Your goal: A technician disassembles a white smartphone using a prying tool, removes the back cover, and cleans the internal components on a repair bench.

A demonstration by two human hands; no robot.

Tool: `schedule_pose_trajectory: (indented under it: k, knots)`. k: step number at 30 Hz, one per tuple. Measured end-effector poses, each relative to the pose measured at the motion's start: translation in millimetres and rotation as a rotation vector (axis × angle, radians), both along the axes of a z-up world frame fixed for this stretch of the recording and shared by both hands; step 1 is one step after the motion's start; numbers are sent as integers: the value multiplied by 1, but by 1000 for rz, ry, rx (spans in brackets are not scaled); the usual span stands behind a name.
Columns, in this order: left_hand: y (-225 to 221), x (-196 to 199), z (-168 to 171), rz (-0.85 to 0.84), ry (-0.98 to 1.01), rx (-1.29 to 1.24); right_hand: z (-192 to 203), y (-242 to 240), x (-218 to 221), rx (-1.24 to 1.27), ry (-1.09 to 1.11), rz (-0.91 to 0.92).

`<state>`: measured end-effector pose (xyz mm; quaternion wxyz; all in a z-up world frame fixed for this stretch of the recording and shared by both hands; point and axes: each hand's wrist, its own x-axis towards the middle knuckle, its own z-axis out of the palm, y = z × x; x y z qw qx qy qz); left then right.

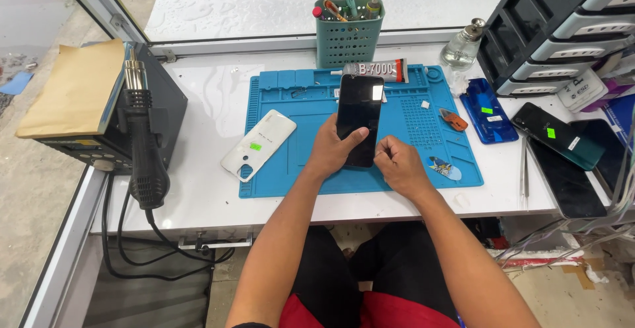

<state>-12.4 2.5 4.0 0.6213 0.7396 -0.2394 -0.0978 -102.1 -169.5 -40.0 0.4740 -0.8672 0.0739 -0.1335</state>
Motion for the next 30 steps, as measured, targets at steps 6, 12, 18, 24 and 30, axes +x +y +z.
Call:
schedule_pose_trajectory:
  k: [6, 12, 18, 24, 30]
  knots:
    - [4, 3, -2, -12, 8, -84, 10, 4, -4, 112, 44, 4]
    - [3, 4, 0, -10, 24, -77, 33, 14, -11, 348, -79, 20]
    - [6, 0, 11, 7, 83, -73, 19, 9, -13, 358, -130, 85]
    - [2, 3, 8, -5, 84, -35, 18, 7, -14, 421, -149, 53]
    - [7, 10, 12, 31, 217, -124, 7, -1, -12, 513, -218, -70]
